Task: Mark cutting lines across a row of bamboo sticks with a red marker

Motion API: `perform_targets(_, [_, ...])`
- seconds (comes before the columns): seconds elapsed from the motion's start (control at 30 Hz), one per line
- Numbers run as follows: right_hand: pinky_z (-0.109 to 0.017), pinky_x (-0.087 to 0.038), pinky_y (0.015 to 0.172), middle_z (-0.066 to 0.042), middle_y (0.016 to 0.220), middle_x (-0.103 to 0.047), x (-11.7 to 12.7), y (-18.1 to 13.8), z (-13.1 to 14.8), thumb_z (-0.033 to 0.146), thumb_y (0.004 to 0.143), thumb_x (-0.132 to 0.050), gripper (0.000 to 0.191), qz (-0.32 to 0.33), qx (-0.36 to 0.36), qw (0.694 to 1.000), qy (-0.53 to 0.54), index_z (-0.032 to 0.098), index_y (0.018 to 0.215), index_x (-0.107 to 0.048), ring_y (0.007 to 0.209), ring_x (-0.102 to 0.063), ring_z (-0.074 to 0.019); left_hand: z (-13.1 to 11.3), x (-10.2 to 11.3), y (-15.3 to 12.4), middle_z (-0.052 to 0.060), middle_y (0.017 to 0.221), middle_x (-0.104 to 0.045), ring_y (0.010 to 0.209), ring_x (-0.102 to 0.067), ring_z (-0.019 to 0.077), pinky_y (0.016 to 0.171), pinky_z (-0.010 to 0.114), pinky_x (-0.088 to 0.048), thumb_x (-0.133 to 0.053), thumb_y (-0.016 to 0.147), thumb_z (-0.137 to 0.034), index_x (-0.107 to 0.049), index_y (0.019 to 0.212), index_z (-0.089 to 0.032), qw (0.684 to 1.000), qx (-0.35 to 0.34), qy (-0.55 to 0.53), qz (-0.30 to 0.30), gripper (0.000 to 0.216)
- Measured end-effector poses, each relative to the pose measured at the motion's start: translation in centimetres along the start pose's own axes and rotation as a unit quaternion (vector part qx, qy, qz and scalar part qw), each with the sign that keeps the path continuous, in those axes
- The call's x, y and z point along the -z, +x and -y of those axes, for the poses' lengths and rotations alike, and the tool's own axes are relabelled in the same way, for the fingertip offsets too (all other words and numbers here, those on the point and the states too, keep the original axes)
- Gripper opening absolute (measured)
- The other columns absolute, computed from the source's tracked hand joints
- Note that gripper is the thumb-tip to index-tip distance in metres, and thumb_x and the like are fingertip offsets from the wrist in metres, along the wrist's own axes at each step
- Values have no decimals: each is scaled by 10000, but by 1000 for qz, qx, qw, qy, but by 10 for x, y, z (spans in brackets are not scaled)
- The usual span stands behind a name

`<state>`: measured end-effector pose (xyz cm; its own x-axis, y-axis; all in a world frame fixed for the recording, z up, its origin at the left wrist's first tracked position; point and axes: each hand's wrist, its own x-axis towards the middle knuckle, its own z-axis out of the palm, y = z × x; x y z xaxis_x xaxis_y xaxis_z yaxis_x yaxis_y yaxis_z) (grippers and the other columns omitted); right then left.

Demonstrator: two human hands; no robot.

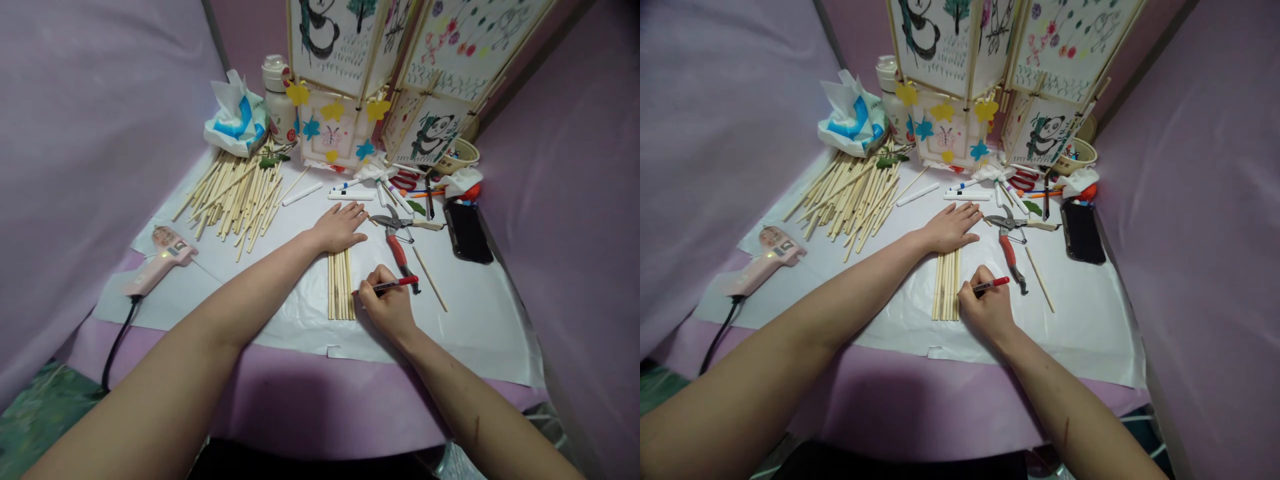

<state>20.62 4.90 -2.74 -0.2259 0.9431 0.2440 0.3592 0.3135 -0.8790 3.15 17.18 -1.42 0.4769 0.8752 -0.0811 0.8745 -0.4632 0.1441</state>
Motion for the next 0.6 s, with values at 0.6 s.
perform_targets(0.6, [-298,-296,513,69,542,-418,-1,0,-2,191,808,-538,268,-14,-1,1000,1,258,646,-335,497,-387,-119,0,0,0,107,1690,-168,1574,-117,245,1261,475,-111,-384,1024,-506,-288,1596,-147,1000,-3,2,-1,683])
